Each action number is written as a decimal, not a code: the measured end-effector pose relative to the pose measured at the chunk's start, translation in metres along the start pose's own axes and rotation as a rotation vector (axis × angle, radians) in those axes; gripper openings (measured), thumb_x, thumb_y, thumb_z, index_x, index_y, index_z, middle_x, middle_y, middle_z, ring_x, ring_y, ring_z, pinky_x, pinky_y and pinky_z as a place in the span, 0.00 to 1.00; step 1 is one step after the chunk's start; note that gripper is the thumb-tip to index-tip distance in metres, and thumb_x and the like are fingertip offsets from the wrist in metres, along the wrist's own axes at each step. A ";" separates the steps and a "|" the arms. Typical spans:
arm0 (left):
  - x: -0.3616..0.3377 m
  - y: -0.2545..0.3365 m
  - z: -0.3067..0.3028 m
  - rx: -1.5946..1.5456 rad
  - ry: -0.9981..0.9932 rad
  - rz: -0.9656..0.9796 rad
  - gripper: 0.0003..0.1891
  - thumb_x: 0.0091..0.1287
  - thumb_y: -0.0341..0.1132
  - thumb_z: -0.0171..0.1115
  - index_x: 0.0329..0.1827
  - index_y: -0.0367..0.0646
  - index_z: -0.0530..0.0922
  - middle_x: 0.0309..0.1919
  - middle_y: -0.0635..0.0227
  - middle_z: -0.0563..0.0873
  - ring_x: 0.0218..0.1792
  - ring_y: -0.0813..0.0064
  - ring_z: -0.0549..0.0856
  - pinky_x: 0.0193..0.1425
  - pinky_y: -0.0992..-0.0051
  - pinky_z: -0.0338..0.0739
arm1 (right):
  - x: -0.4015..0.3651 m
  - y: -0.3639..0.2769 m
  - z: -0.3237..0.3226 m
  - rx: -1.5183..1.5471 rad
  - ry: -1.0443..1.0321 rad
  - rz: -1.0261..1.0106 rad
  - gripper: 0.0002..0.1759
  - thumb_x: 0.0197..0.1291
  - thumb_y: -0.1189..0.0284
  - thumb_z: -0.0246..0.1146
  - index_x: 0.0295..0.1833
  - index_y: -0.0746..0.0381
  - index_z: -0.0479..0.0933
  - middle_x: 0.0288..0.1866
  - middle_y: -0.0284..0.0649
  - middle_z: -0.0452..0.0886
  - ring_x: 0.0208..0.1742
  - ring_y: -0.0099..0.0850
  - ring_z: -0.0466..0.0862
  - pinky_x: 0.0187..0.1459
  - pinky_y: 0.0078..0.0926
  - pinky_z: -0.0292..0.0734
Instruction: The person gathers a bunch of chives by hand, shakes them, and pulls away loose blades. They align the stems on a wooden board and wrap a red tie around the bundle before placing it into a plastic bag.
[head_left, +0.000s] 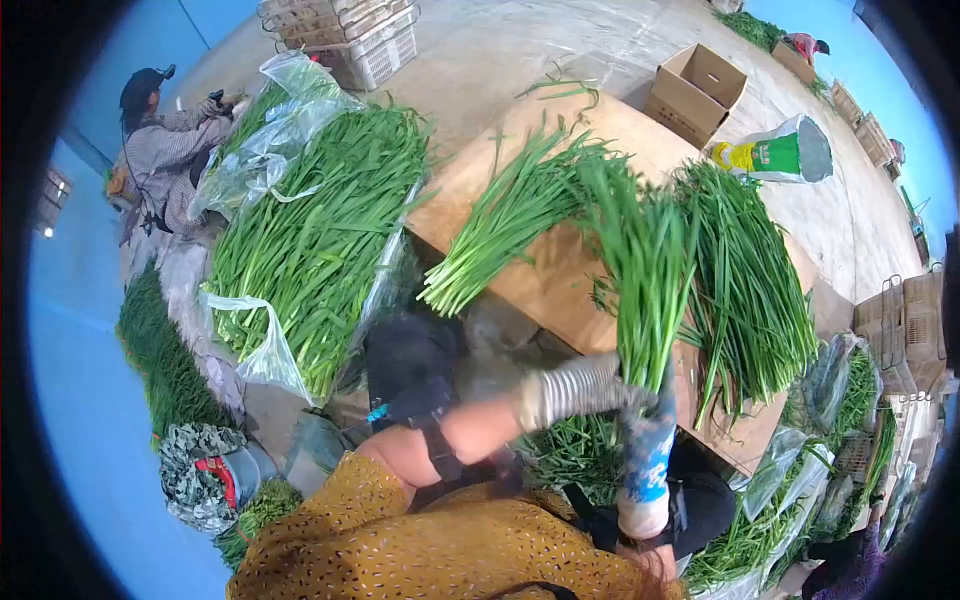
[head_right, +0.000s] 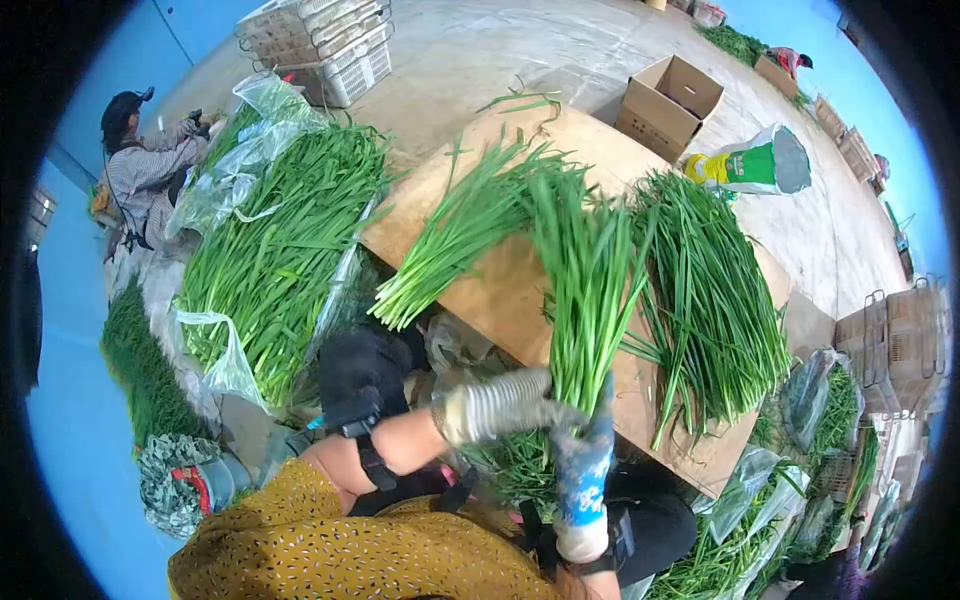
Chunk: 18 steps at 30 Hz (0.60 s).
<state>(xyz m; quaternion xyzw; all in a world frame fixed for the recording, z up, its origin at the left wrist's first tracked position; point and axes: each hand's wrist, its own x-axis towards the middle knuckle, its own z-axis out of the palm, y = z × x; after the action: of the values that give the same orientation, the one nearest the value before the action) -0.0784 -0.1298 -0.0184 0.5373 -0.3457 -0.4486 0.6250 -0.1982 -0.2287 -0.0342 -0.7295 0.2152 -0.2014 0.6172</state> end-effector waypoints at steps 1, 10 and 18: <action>-0.001 0.020 -0.014 -0.066 0.010 0.085 0.24 0.62 0.47 0.67 0.55 0.40 0.77 0.46 0.68 0.82 0.50 0.76 0.77 0.56 0.72 0.73 | 0.016 -0.024 0.014 0.084 0.033 -0.020 0.42 0.53 0.80 0.64 0.74 0.64 0.53 0.58 0.47 0.76 0.53 0.31 0.79 0.53 0.26 0.76; -0.051 0.008 -0.211 0.955 0.960 -0.510 0.35 0.64 0.54 0.61 0.62 0.30 0.69 0.57 0.42 0.77 0.59 0.49 0.76 0.61 0.66 0.71 | 0.057 -0.001 0.171 0.615 0.000 0.184 0.42 0.56 0.84 0.62 0.74 0.60 0.51 0.49 0.39 0.76 0.45 0.29 0.78 0.41 0.24 0.79; -0.015 0.000 -0.193 1.039 0.594 -0.771 0.58 0.51 0.64 0.67 0.74 0.35 0.48 0.67 0.42 0.63 0.66 0.47 0.68 0.68 0.61 0.66 | 0.051 0.106 0.284 0.852 -0.071 0.389 0.44 0.56 0.77 0.66 0.74 0.67 0.48 0.59 0.47 0.73 0.51 0.33 0.77 0.53 0.26 0.74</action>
<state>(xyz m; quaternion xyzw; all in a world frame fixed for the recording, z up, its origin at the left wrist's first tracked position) 0.0928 -0.0465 -0.0528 0.9494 -0.1151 -0.2494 0.1524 -0.0040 -0.0421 -0.1817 -0.3637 0.2249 -0.1273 0.8949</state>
